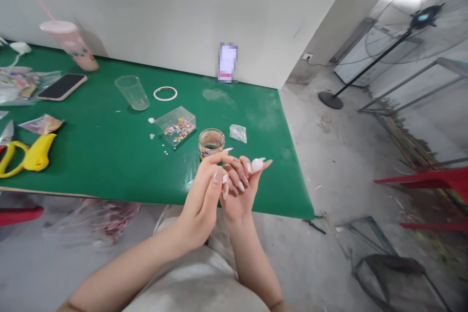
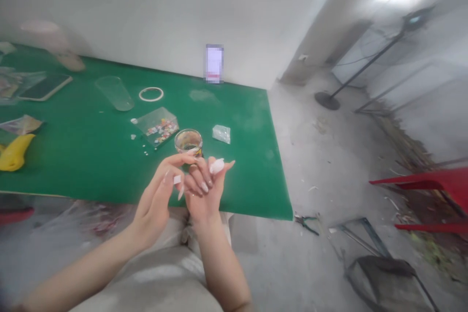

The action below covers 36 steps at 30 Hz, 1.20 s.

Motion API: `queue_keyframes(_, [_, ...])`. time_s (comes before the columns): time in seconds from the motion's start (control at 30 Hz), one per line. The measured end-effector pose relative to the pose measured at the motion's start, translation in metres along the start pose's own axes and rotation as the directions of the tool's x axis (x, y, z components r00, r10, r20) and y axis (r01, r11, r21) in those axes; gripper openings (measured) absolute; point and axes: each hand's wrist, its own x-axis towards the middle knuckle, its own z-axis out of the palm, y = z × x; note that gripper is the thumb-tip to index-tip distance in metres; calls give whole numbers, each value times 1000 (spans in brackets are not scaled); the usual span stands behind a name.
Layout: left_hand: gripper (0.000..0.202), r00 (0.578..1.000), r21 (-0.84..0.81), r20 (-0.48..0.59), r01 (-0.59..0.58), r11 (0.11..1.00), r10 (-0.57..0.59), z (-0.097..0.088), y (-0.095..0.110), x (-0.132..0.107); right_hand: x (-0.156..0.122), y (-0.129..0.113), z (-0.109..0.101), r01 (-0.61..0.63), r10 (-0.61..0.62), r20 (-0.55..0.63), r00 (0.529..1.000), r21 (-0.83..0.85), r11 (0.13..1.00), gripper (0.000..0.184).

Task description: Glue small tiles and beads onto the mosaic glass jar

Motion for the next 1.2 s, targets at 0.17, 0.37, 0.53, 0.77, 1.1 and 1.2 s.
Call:
queue_keyframes(0.17, [37,999,55,-11,-52,997,52,2,-5,2,9,-1,-6,-120,120,4,993,-23,993,42])
queue_keyframes(0.37, [33,999,115,10,-51,992,50,5,-15,2,4,5,1,-89,54,-237,970,-142,986,39])
queue_keyframes(0.53, [28,999,112,-2,-40,993,40,9,-15,2,-4,13,9,-78,-8,-304,953,-271,959,40])
queue_keyframes(0.77, [28,999,133,28,-48,990,44,9,-11,2,-8,19,18,-105,-15,-287,958,-396,912,43])
queue_keyframes(1.1, [35,999,92,17,37,995,-38,11,-5,6,-7,19,13,-158,-21,-278,960,-604,781,45])
queue_keyframes(1.2, [34,999,81,11,34,996,-35,12,-5,5,-7,19,12,-172,-20,-295,955,-610,773,44])
